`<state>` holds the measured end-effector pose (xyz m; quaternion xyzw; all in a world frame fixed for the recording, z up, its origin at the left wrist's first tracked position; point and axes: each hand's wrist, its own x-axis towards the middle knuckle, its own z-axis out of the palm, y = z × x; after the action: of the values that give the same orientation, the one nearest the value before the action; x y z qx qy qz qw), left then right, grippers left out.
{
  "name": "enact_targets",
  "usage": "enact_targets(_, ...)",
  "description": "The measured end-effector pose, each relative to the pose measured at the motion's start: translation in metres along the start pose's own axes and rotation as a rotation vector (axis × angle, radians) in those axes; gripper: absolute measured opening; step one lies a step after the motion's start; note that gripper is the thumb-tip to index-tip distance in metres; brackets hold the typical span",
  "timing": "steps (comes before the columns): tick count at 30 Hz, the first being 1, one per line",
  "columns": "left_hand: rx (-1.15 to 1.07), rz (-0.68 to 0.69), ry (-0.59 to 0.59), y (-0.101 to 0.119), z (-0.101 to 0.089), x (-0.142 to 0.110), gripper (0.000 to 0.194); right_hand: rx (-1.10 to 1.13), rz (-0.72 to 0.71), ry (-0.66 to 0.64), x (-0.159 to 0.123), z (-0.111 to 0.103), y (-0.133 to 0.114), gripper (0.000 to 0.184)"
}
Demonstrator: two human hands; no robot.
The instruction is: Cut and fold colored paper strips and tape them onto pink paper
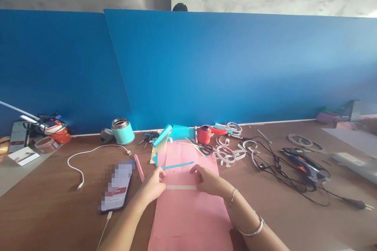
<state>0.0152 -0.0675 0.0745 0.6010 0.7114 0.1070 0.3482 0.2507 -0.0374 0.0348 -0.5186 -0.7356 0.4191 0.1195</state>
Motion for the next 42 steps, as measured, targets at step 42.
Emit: enact_targets(42,0.019,0.043,0.033,-0.006,0.004,0.004,0.029,-0.046,0.003,-0.006,-0.001,0.0,-0.007,0.057)
